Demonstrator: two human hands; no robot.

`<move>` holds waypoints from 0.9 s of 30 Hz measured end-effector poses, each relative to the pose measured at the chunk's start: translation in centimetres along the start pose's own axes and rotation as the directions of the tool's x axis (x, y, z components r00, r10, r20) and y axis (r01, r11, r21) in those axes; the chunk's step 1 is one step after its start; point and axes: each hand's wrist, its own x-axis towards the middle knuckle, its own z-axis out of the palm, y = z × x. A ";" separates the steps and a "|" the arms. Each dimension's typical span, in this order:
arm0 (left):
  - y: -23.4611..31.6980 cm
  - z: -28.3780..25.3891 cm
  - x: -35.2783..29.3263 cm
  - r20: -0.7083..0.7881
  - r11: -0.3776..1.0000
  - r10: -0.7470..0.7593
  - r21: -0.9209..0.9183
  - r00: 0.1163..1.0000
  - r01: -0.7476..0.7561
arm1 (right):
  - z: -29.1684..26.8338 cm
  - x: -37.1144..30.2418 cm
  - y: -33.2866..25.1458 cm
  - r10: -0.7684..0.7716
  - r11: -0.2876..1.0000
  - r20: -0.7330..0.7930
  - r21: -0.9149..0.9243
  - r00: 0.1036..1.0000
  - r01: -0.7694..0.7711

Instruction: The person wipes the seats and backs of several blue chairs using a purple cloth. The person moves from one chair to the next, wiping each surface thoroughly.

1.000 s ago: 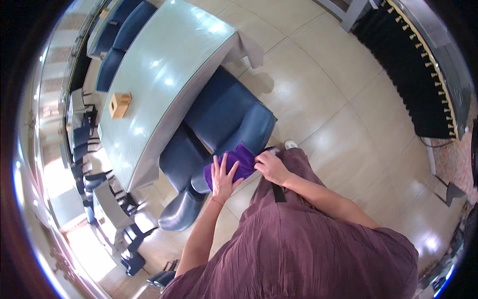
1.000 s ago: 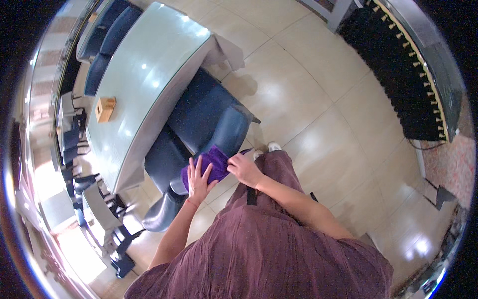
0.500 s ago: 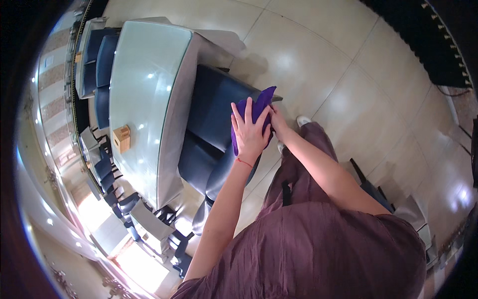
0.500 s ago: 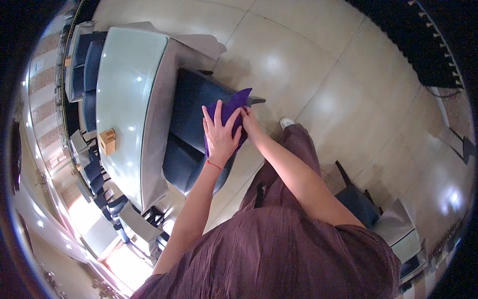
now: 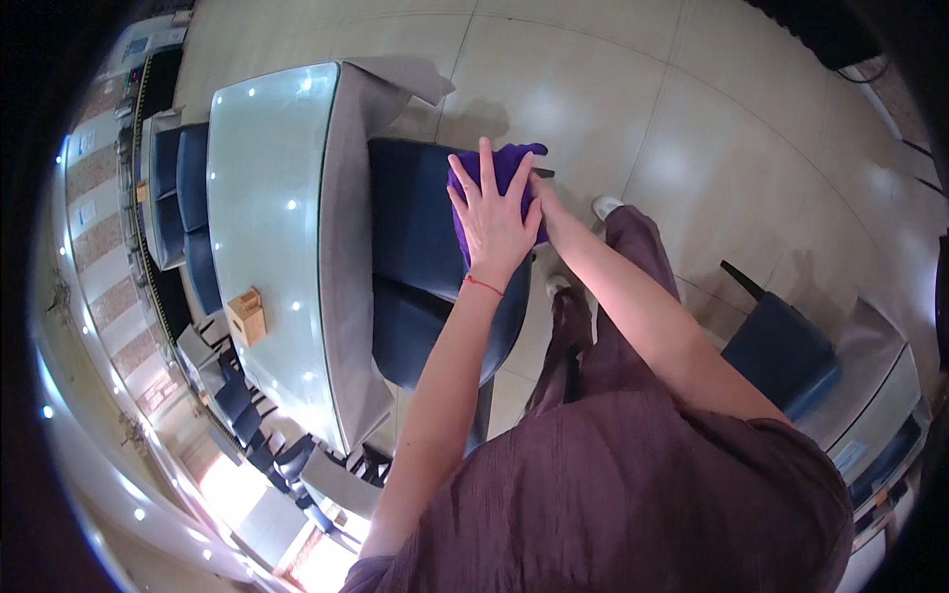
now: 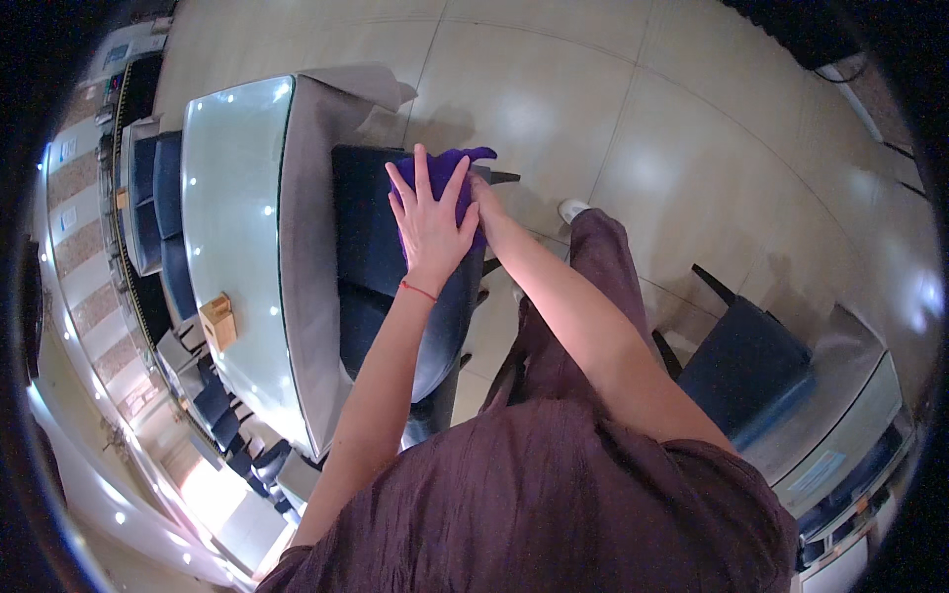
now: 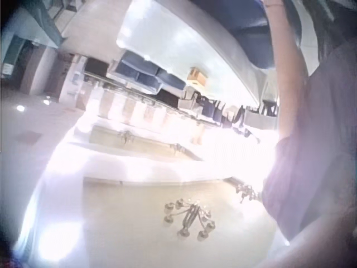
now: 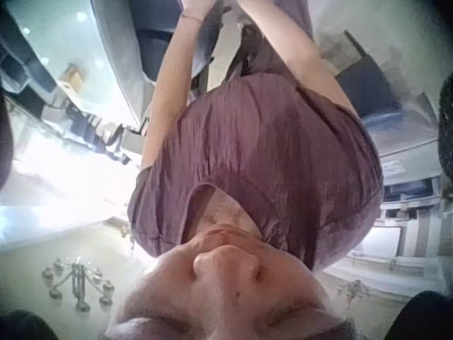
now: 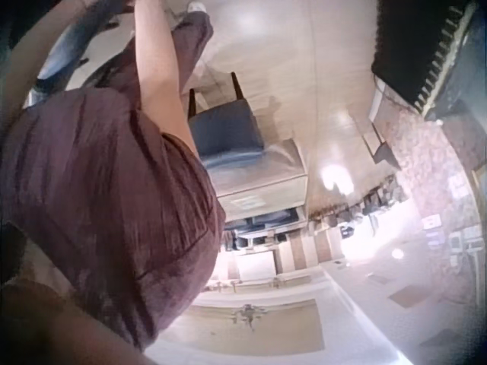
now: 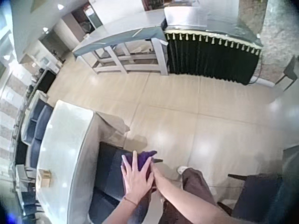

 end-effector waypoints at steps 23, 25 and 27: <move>-7.9 0.4 -26.2 0.167 0.914 0.406 -0.054 0.899 -0.403 | -1.7 -18.5 22.8 -0.288 0.954 -0.265 -0.166 0.920 0.251; -5.7 -0.6 -22.2 0.174 0.931 0.363 -0.103 0.915 -0.350 | -1.6 -15.7 19.6 -0.442 0.890 -0.192 -0.214 0.876 0.402; -4.2 -0.6 -18.3 0.142 0.953 0.297 -0.111 0.944 -0.283 | 1.0 -14.2 12.7 -0.652 0.715 -0.107 -0.417 0.751 0.561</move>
